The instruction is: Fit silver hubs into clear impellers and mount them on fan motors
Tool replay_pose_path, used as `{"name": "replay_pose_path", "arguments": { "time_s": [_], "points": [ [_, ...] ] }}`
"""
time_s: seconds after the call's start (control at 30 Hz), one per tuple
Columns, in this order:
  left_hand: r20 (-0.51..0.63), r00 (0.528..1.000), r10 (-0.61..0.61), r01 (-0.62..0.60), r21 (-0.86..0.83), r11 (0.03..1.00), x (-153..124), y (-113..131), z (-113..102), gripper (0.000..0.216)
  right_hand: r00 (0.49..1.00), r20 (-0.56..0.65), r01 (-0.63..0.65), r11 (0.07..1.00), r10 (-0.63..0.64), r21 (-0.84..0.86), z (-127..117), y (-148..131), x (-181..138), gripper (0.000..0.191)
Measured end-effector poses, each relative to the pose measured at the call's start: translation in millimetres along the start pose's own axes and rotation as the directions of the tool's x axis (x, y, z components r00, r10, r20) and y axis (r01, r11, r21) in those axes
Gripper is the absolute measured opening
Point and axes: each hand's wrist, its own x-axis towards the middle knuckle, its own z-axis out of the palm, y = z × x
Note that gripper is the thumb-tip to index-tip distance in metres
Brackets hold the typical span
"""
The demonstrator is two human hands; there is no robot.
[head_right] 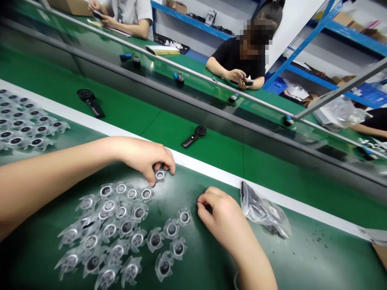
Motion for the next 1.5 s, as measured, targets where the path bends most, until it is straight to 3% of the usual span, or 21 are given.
{"name": "replay_pose_path", "arguments": {
  "time_s": [0.17,0.37,0.5,0.67,0.83,0.93,1.03,1.17,1.33,1.5],
  "points": [
    [-0.056,0.998,0.036,-0.037,-0.010,0.999,5.7,-2.0,5.0,0.032,1.000,-0.006,-0.003,0.992,0.003,-0.125,7.2,-10.3,1.3,0.020],
    [-0.160,0.987,0.031,-0.040,-0.054,0.998,15.0,-2.6,15.0,0.045,0.997,-0.071,-0.052,0.957,0.033,-0.286,18.2,-20.9,2.6,0.024],
    [-0.189,0.981,0.050,-0.069,-0.094,0.993,19.1,-1.3,21.8,0.039,0.990,-0.135,-0.090,0.946,0.050,-0.311,25.8,-25.5,4.8,0.023],
    [-0.208,0.974,0.094,-0.123,-0.129,0.984,20.1,-1.1,24.7,0.038,0.978,-0.199,-0.100,0.971,0.057,-0.215,27.2,-21.4,7.0,0.021],
    [-0.282,0.954,0.098,-0.169,-0.240,0.956,22.5,10.9,34.3,0.041,0.975,-0.222,-0.011,0.999,0.021,0.050,15.3,-15.3,8.8,0.015],
    [-0.303,0.953,0.026,-0.154,-0.408,0.900,23.7,27.4,44.9,0.045,0.965,-0.263,0.061,0.973,-0.001,0.221,10.3,-20.5,6.5,0.015],
    [-0.251,0.965,-0.071,-0.107,-0.630,0.769,22.9,42.2,50.9,0.047,0.945,-0.328,0.114,0.941,-0.003,0.318,10.1,-27.9,2.2,0.017],
    [-0.250,0.966,-0.065,-0.144,-0.731,0.667,19.6,51.0,51.0,0.047,0.914,-0.405,0.139,0.936,0.005,0.324,11.0,-32.3,-1.4,0.012],
    [-0.375,0.923,-0.086,-0.217,-0.693,0.687,15.9,57.3,53.0,0.039,0.882,-0.471,0.132,0.961,-0.002,0.242,10.0,-34.7,-2.0,0.011],
    [-0.399,0.915,-0.063,-0.230,-0.643,0.730,14.8,61.3,53.0,0.036,0.860,-0.509,0.139,0.975,-0.034,0.171,7.0,-40.2,-3.7,0.011]
  ]
}}
